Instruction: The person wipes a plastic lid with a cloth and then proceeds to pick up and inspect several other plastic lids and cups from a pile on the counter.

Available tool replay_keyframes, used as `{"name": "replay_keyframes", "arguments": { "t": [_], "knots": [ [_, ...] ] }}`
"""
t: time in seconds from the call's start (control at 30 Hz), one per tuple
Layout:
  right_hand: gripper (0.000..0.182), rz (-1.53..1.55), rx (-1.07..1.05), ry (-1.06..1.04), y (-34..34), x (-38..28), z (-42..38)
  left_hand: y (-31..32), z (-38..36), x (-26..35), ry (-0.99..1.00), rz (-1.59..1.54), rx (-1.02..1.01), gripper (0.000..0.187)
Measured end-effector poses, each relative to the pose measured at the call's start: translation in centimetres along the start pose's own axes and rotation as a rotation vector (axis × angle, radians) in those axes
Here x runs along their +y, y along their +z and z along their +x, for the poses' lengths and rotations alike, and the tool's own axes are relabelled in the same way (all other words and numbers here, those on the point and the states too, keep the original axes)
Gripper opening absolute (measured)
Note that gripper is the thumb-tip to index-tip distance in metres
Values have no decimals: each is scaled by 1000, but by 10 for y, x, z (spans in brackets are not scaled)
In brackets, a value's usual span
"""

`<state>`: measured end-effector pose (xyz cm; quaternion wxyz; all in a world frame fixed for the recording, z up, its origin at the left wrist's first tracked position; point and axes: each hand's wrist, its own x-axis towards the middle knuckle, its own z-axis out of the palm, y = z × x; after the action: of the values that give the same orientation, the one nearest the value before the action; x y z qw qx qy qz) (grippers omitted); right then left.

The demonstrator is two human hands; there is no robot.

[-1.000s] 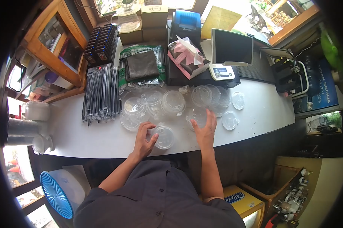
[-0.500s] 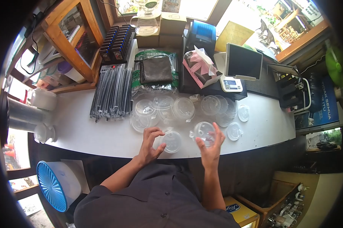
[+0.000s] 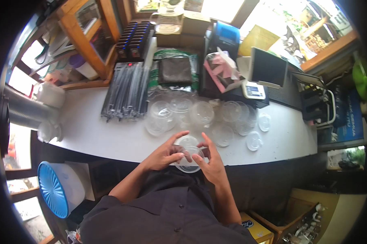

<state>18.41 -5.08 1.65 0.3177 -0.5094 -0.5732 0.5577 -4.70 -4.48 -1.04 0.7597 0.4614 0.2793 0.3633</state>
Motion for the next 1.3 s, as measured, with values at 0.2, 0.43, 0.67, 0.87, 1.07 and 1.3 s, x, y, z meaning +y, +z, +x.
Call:
{"name": "replay_keyframes", "arguments": {
  "t": [0.2,0.43,0.67,0.87,1.07,1.3],
  "knots": [
    [34,-277,139,-64,11,14,4,9,9,-11,152,473,301,61],
    [27,-332,235,-95,19,32,21,-7,15,-41,335,945,434,44],
    [27,-336,251,-61,22,42,27,-14,15,-78,413,799,632,42],
    [29,-302,272,-33,25,43,33,-22,20,-81,338,717,595,44],
    [25,-314,174,96,17,44,40,-11,18,-69,226,555,645,32],
    [31,-312,191,-3,23,56,48,-8,20,-83,379,745,695,27]
  ]
}}
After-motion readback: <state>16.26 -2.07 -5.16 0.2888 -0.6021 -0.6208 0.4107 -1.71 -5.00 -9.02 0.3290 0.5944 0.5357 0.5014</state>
